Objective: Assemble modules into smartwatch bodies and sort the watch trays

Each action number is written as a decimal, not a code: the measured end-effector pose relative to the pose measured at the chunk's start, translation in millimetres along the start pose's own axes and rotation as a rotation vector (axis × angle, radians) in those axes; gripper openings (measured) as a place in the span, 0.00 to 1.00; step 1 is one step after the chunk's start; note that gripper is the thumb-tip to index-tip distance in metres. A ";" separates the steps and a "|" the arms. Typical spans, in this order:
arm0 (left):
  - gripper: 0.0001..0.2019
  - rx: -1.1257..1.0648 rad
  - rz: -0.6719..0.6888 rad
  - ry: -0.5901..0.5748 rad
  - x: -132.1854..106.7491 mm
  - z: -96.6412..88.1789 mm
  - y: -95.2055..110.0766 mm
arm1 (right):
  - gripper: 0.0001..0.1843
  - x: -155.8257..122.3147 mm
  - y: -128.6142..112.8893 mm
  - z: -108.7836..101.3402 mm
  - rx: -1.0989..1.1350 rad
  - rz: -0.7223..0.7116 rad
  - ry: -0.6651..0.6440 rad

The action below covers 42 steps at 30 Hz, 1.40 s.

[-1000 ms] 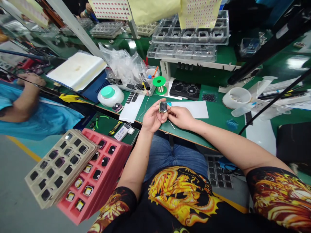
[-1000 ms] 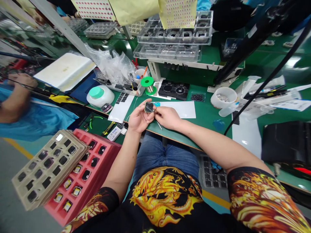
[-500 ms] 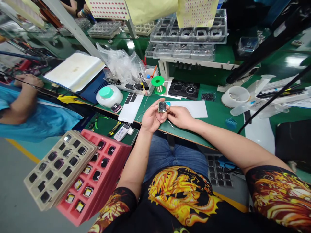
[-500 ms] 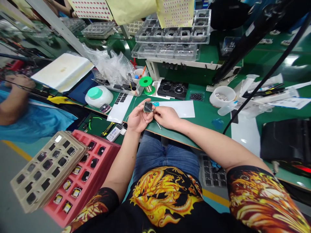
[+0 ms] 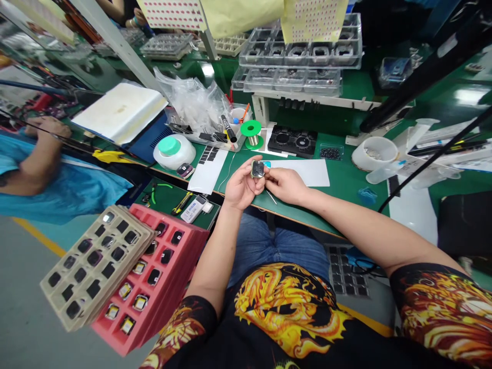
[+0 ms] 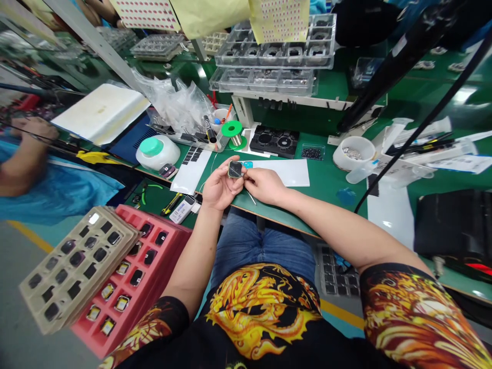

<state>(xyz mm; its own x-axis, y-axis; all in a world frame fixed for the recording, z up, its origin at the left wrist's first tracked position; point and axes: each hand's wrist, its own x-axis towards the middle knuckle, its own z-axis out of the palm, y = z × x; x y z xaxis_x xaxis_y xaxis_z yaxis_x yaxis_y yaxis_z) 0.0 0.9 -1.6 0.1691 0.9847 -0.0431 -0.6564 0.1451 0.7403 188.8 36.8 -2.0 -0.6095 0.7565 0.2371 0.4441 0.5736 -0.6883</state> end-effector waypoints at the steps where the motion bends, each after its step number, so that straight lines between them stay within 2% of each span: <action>1: 0.21 -0.003 -0.006 0.009 0.0 0.1 0.0 | 0.10 0.0 0.1 0.0 -0.008 0.004 0.001; 21: 0.21 0.019 -0.012 0.025 -0.9 0.9 0.7 | 0.10 0.3 -4.3 -2.1 0.005 0.042 -0.020; 33: 0.21 0.007 0.007 -0.030 0.0 -1.0 0.0 | 0.10 0.9 -2.4 -0.2 -0.012 0.013 -0.004; 42: 0.21 0.023 -0.009 0.002 -0.1 0.7 1.0 | 0.10 1.3 -2.0 0.2 -0.027 0.022 -0.005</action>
<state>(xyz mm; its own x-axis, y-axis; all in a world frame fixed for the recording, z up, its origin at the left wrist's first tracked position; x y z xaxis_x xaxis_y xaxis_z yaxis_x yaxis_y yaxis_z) -0.1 0.9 -0.4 0.1732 0.9835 -0.0512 -0.6378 0.1517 0.7551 187.0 36.6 -0.4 -0.6026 0.7676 0.2183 0.4752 0.5649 -0.6746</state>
